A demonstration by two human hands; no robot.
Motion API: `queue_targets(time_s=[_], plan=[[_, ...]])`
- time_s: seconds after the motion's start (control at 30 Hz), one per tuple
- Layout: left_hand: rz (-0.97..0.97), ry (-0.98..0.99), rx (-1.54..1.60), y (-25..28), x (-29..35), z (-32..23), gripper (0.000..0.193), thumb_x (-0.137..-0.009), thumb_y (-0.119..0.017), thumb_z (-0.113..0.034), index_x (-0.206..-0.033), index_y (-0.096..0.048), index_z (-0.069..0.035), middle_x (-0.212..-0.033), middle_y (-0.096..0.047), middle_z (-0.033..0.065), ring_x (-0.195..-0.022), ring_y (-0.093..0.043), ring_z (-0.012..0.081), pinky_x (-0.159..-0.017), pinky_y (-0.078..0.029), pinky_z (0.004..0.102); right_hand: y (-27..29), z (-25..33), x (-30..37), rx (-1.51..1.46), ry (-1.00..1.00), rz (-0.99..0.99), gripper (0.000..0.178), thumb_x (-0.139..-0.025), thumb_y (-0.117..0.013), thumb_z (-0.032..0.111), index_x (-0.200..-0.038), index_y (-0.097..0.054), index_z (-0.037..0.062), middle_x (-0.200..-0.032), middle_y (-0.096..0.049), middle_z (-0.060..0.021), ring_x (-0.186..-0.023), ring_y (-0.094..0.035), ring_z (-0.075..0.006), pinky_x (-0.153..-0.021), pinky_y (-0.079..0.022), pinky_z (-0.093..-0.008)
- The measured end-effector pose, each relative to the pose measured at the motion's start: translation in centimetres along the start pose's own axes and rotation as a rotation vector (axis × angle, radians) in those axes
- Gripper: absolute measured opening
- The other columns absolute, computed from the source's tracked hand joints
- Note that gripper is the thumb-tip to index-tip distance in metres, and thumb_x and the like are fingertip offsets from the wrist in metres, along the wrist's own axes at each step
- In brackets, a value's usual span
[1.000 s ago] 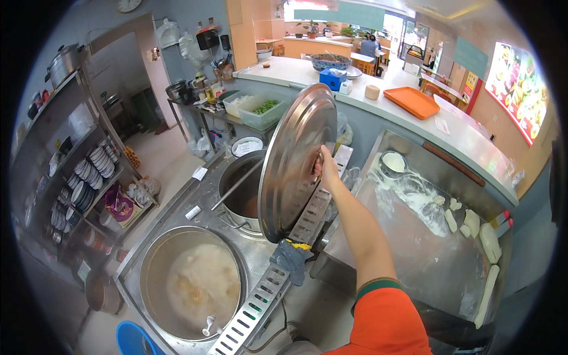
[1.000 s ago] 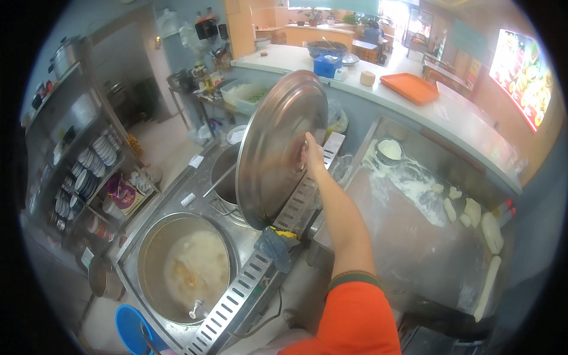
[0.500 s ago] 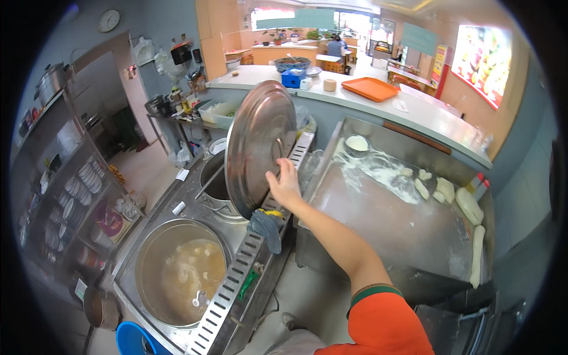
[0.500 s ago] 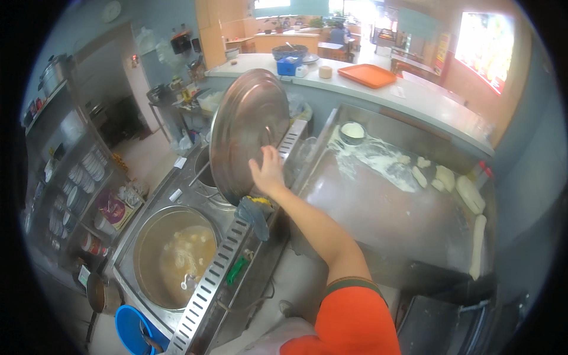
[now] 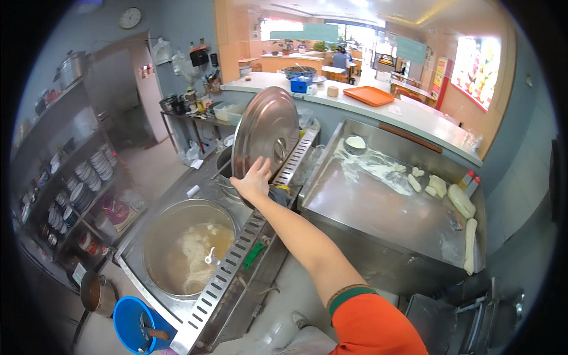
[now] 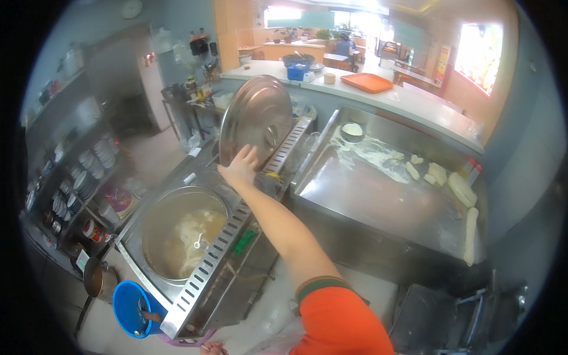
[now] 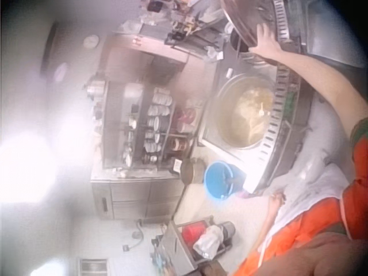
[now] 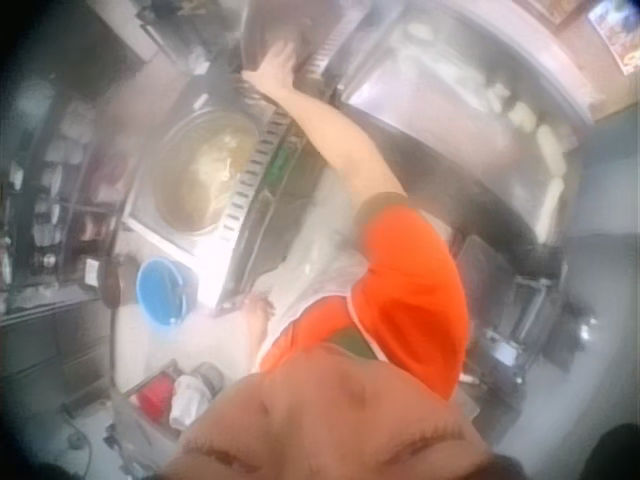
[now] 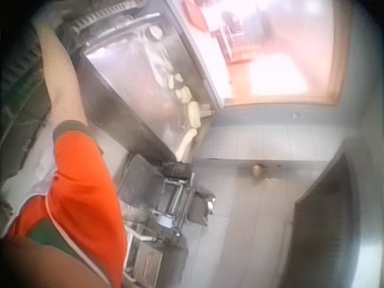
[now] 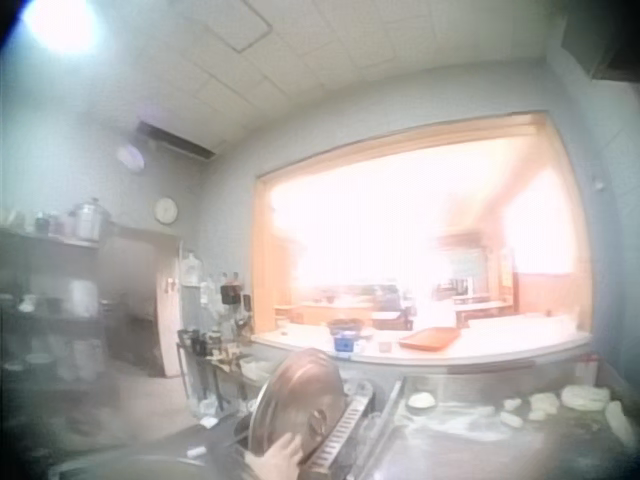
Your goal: The person rolls a piece of dough into a long rope on a stainless steel counter, then repeatedly stretches and folds it to create thin noodles. The person then drops the noodles into a pot of boiling water.
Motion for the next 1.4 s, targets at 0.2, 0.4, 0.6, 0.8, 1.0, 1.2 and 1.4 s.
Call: queue_targets(time_s=[0.2, 0.4, 0.6, 0.8, 1.0, 1.2, 1.4], plan=[[-0.336, 0.326, 0.194, -0.6, 3.6, 4.4, 0.027, -0.091, -0.055, -0.026, -0.071, -0.058, -0.006, -0.060, -0.054, 0.0022, -0.055, -0.049, 0.0126, -0.052, -0.041, 0.0299, -7.6, 0.5, -0.7, -0.007, -0.122, 0.262, 0.115, -0.074, -0.076, 0.038, -0.147, -0.002, -0.0118, -0.155, -0.001, -0.0307, -0.140, -0.015, -0.0541, -0.111, -0.032, -0.0502], [-0.420, 0.362, 0.325, -1.2, 4.5, 5.8, 0.028, -0.091, -0.056, -0.025, -0.070, -0.058, -0.006, -0.058, -0.053, 0.0019, -0.055, -0.049, 0.0135, -0.052, -0.041, 0.0313, -9.0, -3.9, -3.2, 0.329, -0.058, 0.114, 0.112, -0.075, -0.071, 0.050, -0.149, -0.009, -0.0088, -0.157, -0.012, -0.0258, -0.143, -0.018, -0.0396, -0.111, -0.025, -0.0556], [-0.463, 0.350, 0.375, -1.9, 2.1, 6.8, 0.021, -0.090, -0.058, -0.023, -0.086, -0.065, -0.004, -0.062, -0.054, 0.0033, -0.056, -0.050, 0.0136, -0.052, -0.043, 0.0297, -6.5, -8.3, -9.1, 0.491, -0.183, 0.265, 0.100, -0.078, -0.069, 0.051, -0.148, -0.021, -0.0017, -0.157, -0.022, -0.0141, -0.140, -0.025, -0.0292, -0.108, -0.028, -0.0502], [-0.370, 0.281, 0.350, -2.2, -0.1, 6.7, 0.023, -0.093, -0.056, -0.026, -0.090, -0.064, -0.005, -0.063, -0.054, 0.0035, -0.056, -0.051, 0.0137, -0.051, -0.042, 0.0284, -4.1, -10.3, -11.9, 0.420, -0.189, 0.320, 0.086, -0.085, -0.065, 0.049, -0.146, -0.027, 0.0020, -0.150, -0.037, -0.0088, -0.138, -0.030, -0.0319, -0.108, -0.029, -0.0541], [-0.279, 0.275, 0.287, -3.7, -2.4, 3.0, 0.025, -0.094, -0.050, -0.023, -0.077, -0.059, -0.007, -0.061, -0.052, 0.0014, -0.054, -0.047, 0.0113, -0.048, -0.036, 0.0286, -5.0, -13.4, -15.3, 0.275, -0.142, 0.354, 0.090, -0.081, -0.066, 0.054, -0.149, -0.026, 0.0096, -0.151, -0.037, -0.0089, -0.142, -0.025, -0.0337, -0.111, -0.027, -0.0546], [-0.149, 0.204, 0.220, -5.4, -6.3, -1.9, 0.027, -0.095, -0.052, -0.024, -0.081, -0.063, -0.005, -0.060, -0.050, 0.0008, -0.056, -0.046, 0.0125, -0.051, -0.037, 0.0290, 1.8, -9.7, -10.6, -0.073, 0.140, 0.145, 0.052, -0.081, -0.063, 0.029, -0.121, -0.053, -0.0032, -0.120, -0.059, -0.0256, -0.115, -0.055, -0.0418, -0.098, -0.044, -0.0474], [0.225, 0.102, 0.959, -13.7, -14.8, -7.6, 0.038, -0.087, -0.055, -0.047, -0.104, -0.064, -0.015, -0.102, -0.067, 0.0119, -0.101, -0.062, 0.0353, -0.088, -0.047, 0.0475, 5.5, -8.7, 18.1, -0.191, 0.672, 0.944, 0.045, -0.082, -0.062, 0.025, -0.122, -0.057, 0.0034, -0.125, -0.055, -0.0207, -0.113, -0.056, -0.0356, -0.095, -0.046, -0.0445]])
Point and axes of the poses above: each hand's wrist, its own x-axis away from the middle knuckle, its own y-axis out of the back of the hand, z = x × y, the point moved 5 cm from there along -x, towards the middle knuckle
